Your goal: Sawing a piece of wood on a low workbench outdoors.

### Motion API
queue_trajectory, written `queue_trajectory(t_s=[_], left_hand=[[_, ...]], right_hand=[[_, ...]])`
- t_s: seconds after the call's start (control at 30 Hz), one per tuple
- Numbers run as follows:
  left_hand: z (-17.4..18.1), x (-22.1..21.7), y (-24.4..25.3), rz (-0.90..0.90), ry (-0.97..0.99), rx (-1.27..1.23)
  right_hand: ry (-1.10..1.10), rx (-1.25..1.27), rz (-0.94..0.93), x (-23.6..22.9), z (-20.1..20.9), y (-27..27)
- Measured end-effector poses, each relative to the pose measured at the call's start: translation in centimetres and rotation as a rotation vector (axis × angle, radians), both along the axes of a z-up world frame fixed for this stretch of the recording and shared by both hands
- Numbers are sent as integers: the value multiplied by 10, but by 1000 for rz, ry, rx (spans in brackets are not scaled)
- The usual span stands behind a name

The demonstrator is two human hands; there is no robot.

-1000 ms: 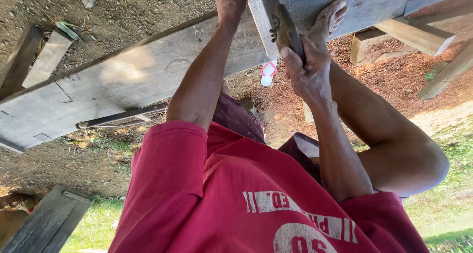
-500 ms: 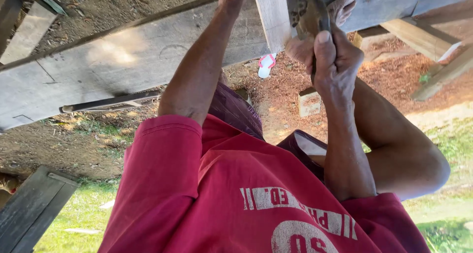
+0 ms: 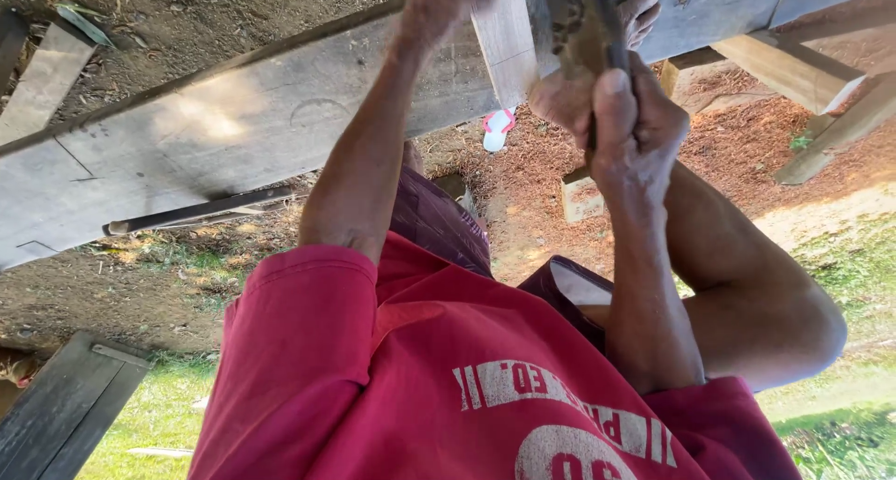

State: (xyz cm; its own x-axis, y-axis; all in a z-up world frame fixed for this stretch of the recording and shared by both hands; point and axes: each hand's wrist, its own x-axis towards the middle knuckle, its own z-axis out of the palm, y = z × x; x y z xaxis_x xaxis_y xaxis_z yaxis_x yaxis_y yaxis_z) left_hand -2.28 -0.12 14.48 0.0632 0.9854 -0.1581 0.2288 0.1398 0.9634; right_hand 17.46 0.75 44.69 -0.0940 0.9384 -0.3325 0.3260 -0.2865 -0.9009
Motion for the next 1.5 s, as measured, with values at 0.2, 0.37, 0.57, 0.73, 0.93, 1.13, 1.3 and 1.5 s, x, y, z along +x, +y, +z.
queue_trajectory(t_s=[0.2, 0.37, 0.57, 0.73, 0.93, 1.13, 1.3, 1.5], left_hand=[[-45, 40, -5, 50, -186, -399], [81, -26, 42, 210, -835, -358], [230, -120, 69, 440, -693, 19], [254, -172, 50, 619, -723, 116], [263, -205, 19, 800, -758, 116], [266, -215, 6, 877, -661, 98], [256, -215, 0, 849, -677, 7], [239, -216, -6, 807, -641, -23]], right_hand=[[-150, 17, -77, 7, 47, 5], [-159, -155, -160, 9, 63, 6], [-42, -214, -121, -29, 52, 14], [18, -190, -59, -59, 60, 24], [-33, -173, 71, -76, 61, 23], [-64, -211, 83, -84, 61, 26], [-83, -192, 102, -83, 55, 28], [-57, -185, 114, -85, 51, 27]])
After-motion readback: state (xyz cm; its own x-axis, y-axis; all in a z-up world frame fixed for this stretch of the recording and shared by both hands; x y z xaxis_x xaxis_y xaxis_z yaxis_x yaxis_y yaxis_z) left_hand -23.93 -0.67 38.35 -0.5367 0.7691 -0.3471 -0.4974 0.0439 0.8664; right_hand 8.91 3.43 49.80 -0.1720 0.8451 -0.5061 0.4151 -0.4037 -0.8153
